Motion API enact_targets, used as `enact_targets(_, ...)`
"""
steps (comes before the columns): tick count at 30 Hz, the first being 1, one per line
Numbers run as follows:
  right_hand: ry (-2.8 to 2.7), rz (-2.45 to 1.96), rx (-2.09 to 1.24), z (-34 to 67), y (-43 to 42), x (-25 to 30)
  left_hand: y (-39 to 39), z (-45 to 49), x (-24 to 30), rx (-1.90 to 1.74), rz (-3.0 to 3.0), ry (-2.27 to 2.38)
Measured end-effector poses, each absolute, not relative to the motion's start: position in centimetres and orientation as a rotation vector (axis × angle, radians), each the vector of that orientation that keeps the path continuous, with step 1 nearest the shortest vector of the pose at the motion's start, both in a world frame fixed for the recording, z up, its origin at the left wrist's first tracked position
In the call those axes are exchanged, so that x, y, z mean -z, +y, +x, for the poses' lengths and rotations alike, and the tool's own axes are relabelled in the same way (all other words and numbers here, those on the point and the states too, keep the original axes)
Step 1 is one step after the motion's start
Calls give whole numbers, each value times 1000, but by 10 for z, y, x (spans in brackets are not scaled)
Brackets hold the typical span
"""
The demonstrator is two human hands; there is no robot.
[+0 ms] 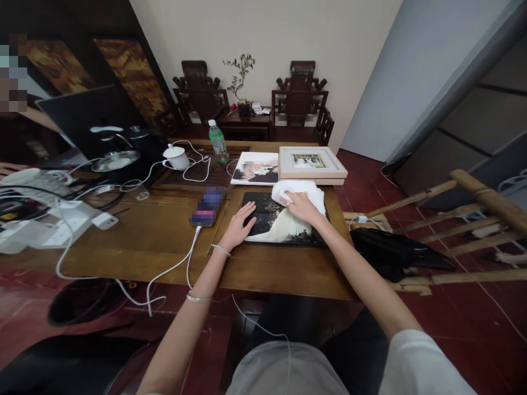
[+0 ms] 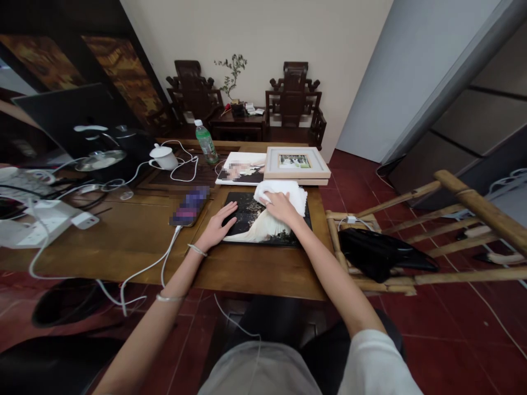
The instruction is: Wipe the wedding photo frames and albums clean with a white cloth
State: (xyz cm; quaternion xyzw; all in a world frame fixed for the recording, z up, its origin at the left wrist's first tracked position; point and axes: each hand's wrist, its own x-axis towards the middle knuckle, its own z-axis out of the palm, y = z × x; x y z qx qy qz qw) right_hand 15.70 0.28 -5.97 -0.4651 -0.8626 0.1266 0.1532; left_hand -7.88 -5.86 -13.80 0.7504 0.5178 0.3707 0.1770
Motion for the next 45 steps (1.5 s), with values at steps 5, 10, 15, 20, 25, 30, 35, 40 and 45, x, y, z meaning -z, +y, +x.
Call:
enact_targets(5,-2543,-1216,-379,168,-71,76,-59,-78,137,-1052,2118,1474)
enact_targets(10,-2590,-1070,-530,177,-138,79,-61,-77,135,-1060,2125,1465)
enact_targets(15,-2578,-1088,-579,168,-123,70,-61,-77,134,-1061,2138,1452)
enact_targets(20,-2533,-1236,-492,146,-55,64,-60,-78,136,-1066,2146,1450)
enact_targets(25,-2466,-1302,-483,129,3,56,-59,-79,137,-1049,2148,1456)
enact_targets(30,-2424,-1342,-471,125,11,56,-59,-79,137,-1052,2146,1455)
enact_targets(35,-2475,-1299,-468,137,-58,69,-58,-79,139,-1056,2154,1457)
enact_targets(40,-2522,-1089,-599,158,-143,74,-59,-78,138,-1073,2157,1442)
enact_targets(45,-2542,-1052,-674,165,-145,67,-59,-78,139,-1026,2169,1466)
